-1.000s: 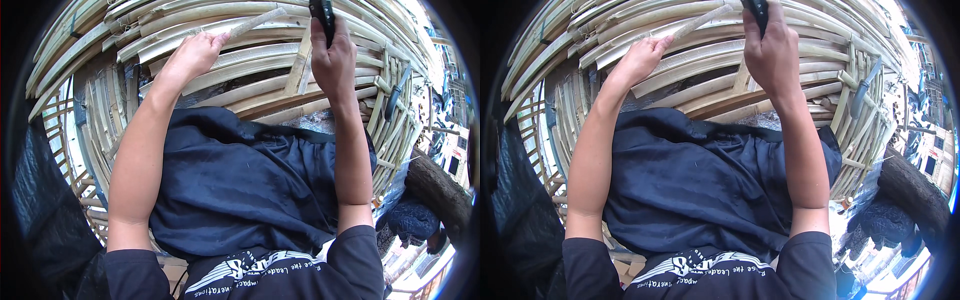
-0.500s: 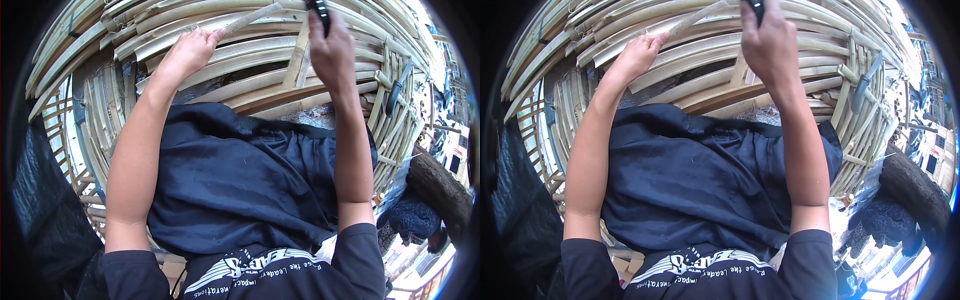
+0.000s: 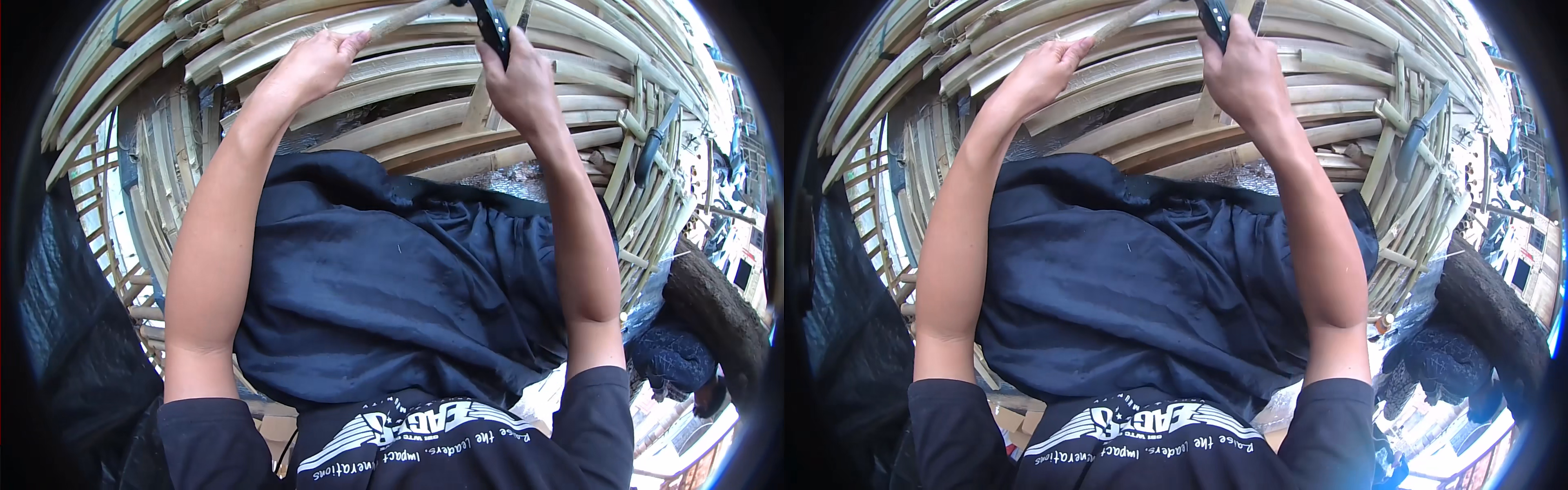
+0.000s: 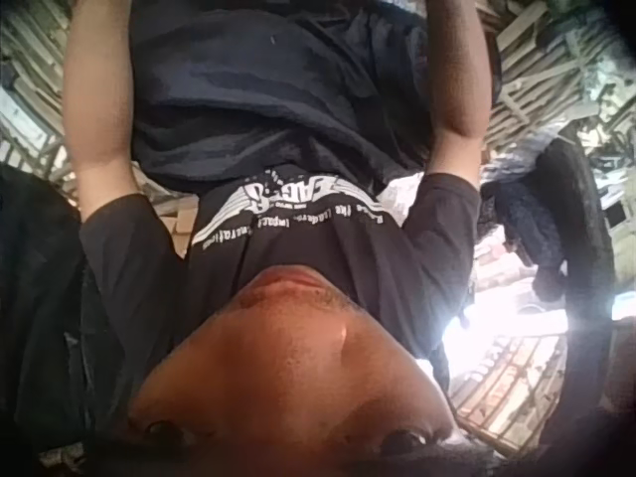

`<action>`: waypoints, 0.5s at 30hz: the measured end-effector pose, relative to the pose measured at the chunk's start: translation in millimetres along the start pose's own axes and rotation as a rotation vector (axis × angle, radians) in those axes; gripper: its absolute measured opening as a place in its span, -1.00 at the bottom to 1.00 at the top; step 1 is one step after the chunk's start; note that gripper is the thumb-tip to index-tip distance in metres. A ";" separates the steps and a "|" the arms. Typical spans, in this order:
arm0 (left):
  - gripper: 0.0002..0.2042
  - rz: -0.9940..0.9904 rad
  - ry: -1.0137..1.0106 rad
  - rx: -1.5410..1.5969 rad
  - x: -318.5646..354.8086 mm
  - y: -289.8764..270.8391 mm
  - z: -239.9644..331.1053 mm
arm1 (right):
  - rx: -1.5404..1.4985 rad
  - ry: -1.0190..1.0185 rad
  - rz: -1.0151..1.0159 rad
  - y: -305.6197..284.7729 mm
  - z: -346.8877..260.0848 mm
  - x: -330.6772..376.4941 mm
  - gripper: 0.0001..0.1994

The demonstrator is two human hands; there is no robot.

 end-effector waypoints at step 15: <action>-0.34 0.191 0.122 0.113 6.9 -6.1 -0.2 | -0.031 0.186 -0.194 11.7 -5.2 3.1 -0.64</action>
Point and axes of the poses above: each hand's wrist, its own x-axis away from the middle knuckle, its own y-axis out of the palm, z = x × y, the point moved 8 cm from there along -x, towards the middle knuckle, and after that the axes turned 8 degrees about -y, right-handed, at the moved point
